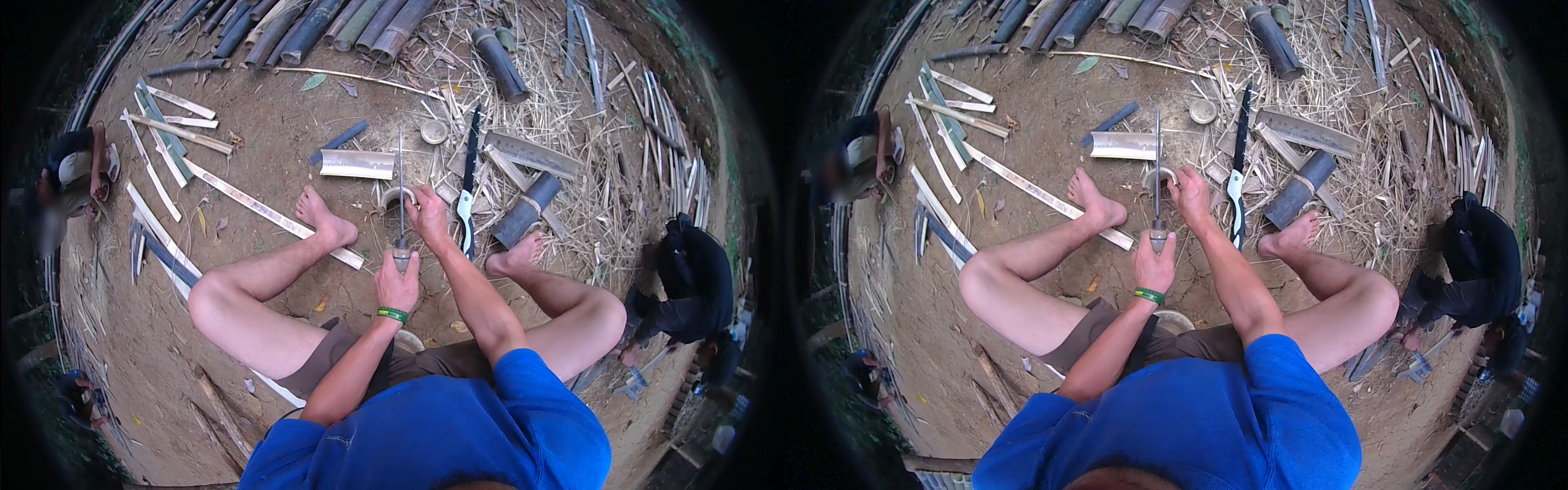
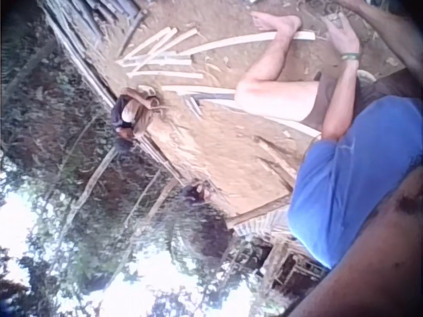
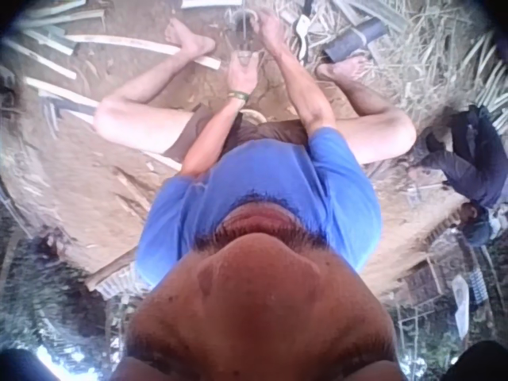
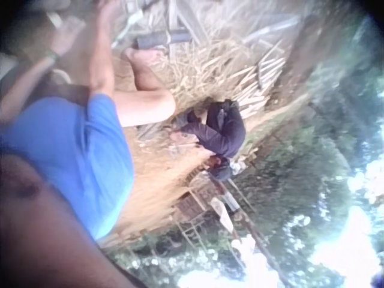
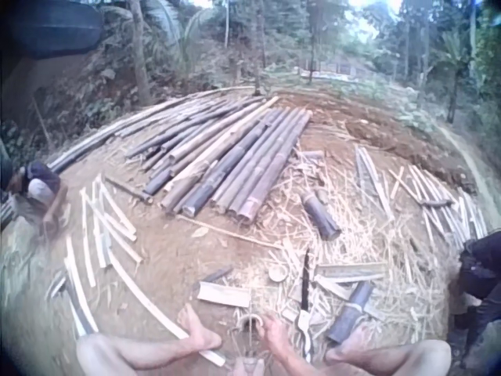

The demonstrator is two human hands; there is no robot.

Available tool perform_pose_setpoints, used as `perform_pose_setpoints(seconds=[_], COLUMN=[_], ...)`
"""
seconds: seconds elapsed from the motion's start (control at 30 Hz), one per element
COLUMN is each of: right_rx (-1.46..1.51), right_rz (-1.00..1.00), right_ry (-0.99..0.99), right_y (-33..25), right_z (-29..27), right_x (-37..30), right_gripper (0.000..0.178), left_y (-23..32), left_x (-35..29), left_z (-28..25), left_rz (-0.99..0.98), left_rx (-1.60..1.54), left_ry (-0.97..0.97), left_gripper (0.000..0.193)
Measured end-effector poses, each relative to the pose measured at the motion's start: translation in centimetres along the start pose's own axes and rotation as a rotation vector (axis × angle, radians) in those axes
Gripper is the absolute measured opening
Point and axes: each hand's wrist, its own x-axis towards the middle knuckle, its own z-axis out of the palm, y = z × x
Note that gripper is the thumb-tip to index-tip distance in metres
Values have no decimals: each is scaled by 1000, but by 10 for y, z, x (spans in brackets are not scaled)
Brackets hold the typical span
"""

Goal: The person sits on the ground and uses a knife to split a bamboo pole into smaller strips. They hold the bamboo with their feet and hands, then use a machete to chop the bamboo into shorter pieces. The person also uses a saw to cut the bamboo.

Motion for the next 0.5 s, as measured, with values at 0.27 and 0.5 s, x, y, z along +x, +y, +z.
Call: perform_pose_setpoints(seconds=[0.27,0.5], right_rx=[-4,-29], right_rz=[-33,-46], right_ry=[21,32], right_y=[2,8], right_z=[-1,1], right_x=[3,4], right_gripper=[23,20], left_y=[-9,-10], left_x=[8,8], left_z=[12,13], left_rz=[-32,-23], left_rx=[20,22], left_ry=[9,26], left_gripper=[33,33])
